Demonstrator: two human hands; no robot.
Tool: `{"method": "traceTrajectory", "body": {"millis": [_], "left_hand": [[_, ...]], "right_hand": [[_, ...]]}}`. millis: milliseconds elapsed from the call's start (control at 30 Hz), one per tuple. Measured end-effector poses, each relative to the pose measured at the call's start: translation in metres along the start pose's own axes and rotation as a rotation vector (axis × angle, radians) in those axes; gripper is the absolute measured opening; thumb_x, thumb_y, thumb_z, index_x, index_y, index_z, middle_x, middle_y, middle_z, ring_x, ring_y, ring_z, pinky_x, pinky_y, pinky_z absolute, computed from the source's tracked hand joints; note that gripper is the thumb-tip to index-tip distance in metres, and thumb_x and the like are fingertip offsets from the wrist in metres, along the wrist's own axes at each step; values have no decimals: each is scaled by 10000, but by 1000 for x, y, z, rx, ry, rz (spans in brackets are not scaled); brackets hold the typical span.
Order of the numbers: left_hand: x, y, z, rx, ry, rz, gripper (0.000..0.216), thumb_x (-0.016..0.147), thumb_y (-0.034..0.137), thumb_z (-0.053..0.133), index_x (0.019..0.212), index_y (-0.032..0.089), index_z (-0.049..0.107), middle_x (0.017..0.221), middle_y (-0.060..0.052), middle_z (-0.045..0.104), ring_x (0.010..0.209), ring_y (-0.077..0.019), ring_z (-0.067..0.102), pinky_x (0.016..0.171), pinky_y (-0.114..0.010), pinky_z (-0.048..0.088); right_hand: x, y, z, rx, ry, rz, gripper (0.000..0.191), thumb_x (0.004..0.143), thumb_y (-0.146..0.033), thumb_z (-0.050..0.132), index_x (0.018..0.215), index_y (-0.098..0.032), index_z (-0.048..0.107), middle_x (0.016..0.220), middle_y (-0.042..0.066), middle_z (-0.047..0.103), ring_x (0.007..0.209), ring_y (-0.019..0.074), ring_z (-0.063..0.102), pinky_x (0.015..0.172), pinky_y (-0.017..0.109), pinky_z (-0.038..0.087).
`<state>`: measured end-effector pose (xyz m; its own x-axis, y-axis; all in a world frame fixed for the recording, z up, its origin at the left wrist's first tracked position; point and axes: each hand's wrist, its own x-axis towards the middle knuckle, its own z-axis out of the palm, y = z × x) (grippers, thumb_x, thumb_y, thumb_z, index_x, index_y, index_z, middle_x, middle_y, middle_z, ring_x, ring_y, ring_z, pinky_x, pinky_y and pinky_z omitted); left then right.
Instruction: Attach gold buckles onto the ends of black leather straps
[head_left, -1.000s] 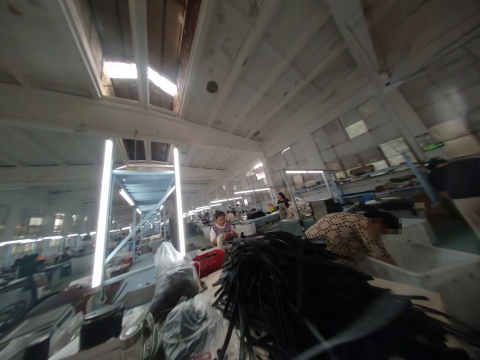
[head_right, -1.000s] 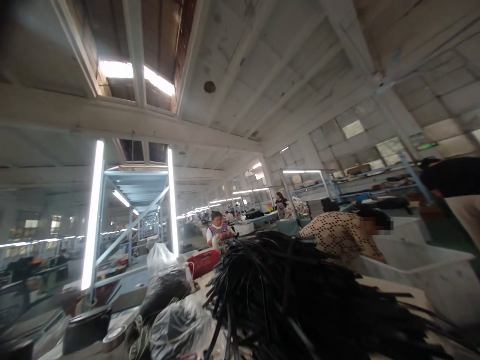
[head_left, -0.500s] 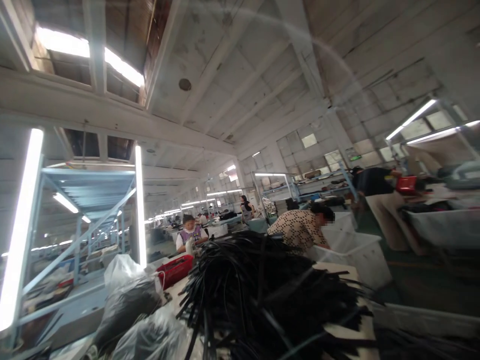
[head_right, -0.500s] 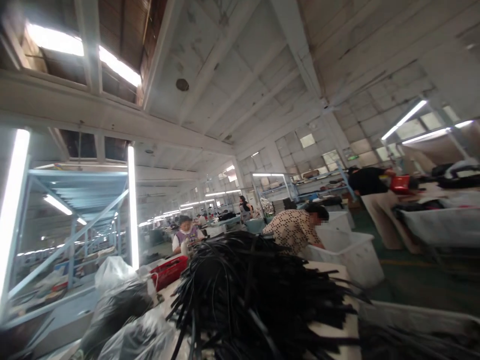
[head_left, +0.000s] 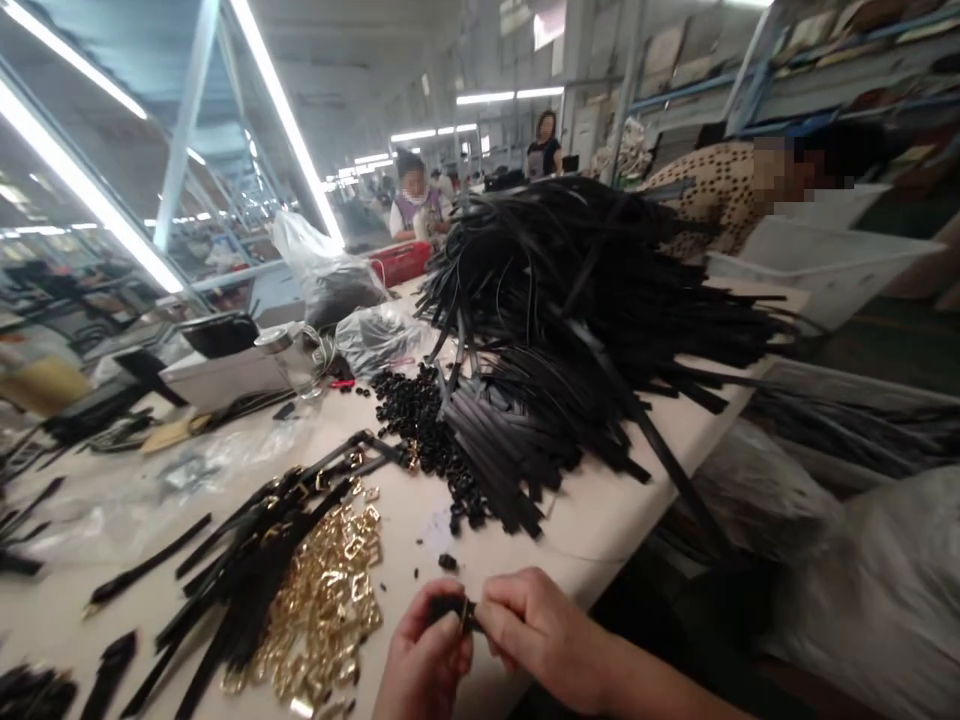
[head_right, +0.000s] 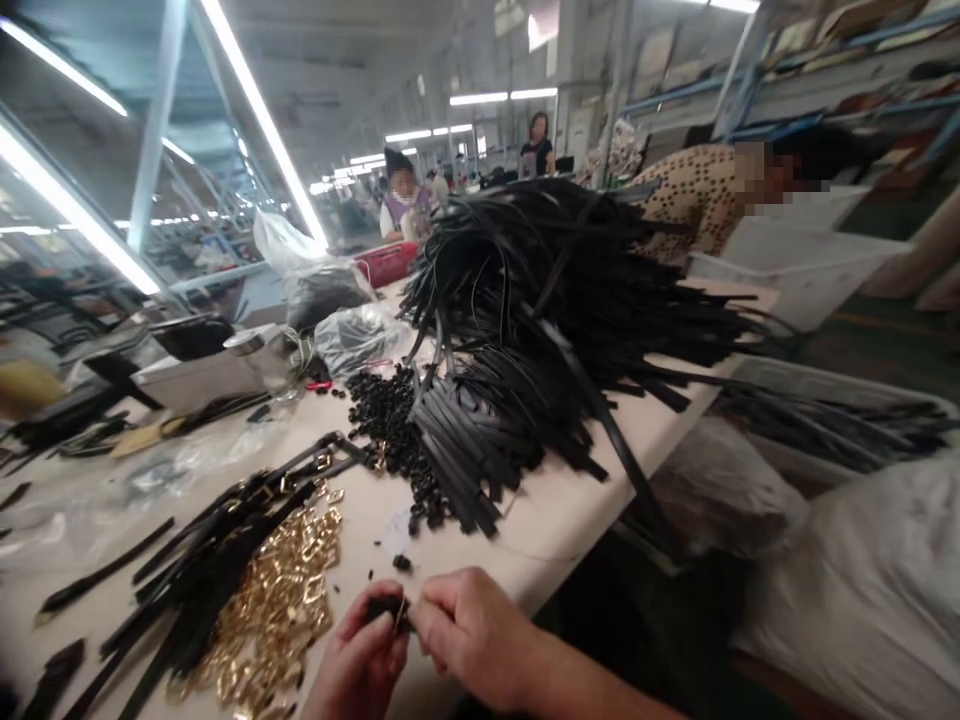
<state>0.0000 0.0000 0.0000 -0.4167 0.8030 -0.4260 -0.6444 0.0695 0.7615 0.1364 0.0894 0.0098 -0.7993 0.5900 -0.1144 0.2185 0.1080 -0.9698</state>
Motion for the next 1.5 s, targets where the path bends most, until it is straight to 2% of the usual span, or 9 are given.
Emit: {"method": "traceTrajectory", "body": {"millis": [100, 333, 567, 767, 867, 1033, 1167, 1300, 1500], "left_hand": [[2, -3, -2, -59, 37, -34, 418, 424, 362, 1012, 744, 205, 795, 627, 20, 662, 469, -55, 537, 476, -148, 420], [0, 4, -5, 96, 27, 82, 397, 508, 390, 974, 765, 163, 773, 607, 0, 652, 516, -90, 542, 521, -182, 431], [-1, -2, -6, 27, 58, -34, 389, 531, 380, 961, 794, 156, 782, 599, -9, 671, 506, -98, 569, 512, -181, 433], [5, -5, -20, 312, 3, 111, 343, 619, 389, 922, 843, 182, 764, 654, -7, 715, 574, -113, 594, 586, -191, 478], [3, -1, -18, 273, 13, 91, 342, 626, 400, 920, 838, 179, 766, 629, -5, 705, 565, -111, 594, 580, -183, 476], [-6, -3, -12, 39, 80, -60, 402, 526, 381, 972, 804, 171, 772, 646, -20, 720, 542, -117, 623, 526, -174, 458], [-8, -8, -16, 157, 116, 36, 401, 541, 387, 965, 811, 175, 759, 667, -9, 727, 551, -105, 611, 565, -172, 474], [-5, -9, -22, 297, 40, 81, 373, 586, 387, 939, 829, 173, 755, 660, -22, 731, 587, -126, 623, 597, -188, 490], [1, -9, -29, 110, 118, -23, 411, 502, 374, 987, 803, 201, 768, 652, 18, 700, 516, -84, 606, 516, -151, 474]], "right_hand": [[0, -5, -2, -29, -33, 3, 356, 930, -367, 442, 631, -184, 503, 552, -25, 514, 534, 119, 481, 520, 224, 349], [-2, -5, -4, -340, 16, -41, 342, 926, -333, 428, 614, -197, 395, 561, -35, 437, 553, 124, 458, 542, 265, 285], [-1, 0, -5, -205, -40, 4, 328, 936, -305, 417, 627, -196, 441, 567, -35, 468, 553, 124, 465, 530, 251, 307], [3, 3, 2, -222, -18, -15, 272, 942, -291, 481, 745, -172, 626, 631, -25, 551, 616, 134, 529, 566, 242, 335], [3, 5, 4, -146, -38, -22, 287, 953, -288, 468, 780, -169, 663, 653, -13, 589, 629, 140, 558, 582, 231, 371], [0, 10, 5, -3, -105, 19, 299, 934, -309, 450, 774, -156, 651, 592, -16, 570, 552, 135, 526, 536, 221, 382], [-2, 10, 4, -68, -78, 3, 268, 900, -289, 466, 717, -164, 618, 584, -14, 564, 567, 139, 528, 536, 221, 370], [-5, 9, 2, -64, -62, 7, 258, 898, -283, 465, 692, -172, 574, 570, -21, 553, 562, 134, 520, 549, 219, 378], [-10, 8, -6, -97, -78, -14, 238, 896, -247, 478, 696, -173, 586, 562, -26, 548, 518, 122, 497, 509, 209, 359]]}}
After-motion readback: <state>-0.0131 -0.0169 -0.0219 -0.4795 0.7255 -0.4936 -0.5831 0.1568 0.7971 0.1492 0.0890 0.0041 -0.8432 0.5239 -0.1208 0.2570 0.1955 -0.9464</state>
